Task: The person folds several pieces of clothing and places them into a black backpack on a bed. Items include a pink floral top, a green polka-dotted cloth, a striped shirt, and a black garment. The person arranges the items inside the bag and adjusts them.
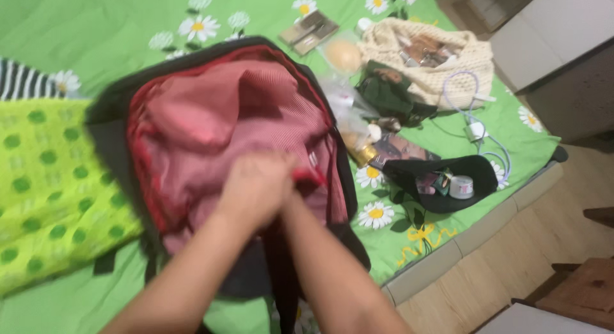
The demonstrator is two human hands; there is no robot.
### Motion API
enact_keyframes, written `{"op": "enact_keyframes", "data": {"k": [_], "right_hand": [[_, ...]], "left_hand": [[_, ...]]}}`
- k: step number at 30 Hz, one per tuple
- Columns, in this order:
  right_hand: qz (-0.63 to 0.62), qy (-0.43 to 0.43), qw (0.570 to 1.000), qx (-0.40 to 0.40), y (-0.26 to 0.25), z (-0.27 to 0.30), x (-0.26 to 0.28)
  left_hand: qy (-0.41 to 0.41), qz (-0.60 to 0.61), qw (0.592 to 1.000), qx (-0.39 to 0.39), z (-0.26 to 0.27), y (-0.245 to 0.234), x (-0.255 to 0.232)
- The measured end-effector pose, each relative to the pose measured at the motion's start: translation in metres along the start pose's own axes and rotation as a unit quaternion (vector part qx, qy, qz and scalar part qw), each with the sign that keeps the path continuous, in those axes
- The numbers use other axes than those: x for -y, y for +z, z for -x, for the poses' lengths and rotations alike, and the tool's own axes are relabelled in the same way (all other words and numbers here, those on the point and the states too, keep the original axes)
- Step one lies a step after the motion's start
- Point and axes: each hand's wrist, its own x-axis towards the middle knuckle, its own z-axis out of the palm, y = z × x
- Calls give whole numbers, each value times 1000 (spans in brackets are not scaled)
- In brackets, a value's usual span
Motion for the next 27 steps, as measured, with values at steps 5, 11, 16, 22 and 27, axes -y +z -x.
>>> {"op": "enact_keyframes", "data": {"k": [5,11,16,22,27], "right_hand": [[-130,59,990,10,-3,-8,55],[208,116,957,-165,9,114,146],[-171,426,881,-115,49,140,173],[-518,411,750,9,50,84,168],[-582,371,716,105,75,56,124]], "left_hand": [[-100,-40,993,44,11,-10,10],[-153,-96,977,112,64,-23,28],[-129,-143,974,117,95,-23,32],[-41,-45,997,36,94,-35,34],[-59,17,993,101,86,-33,27]]}}
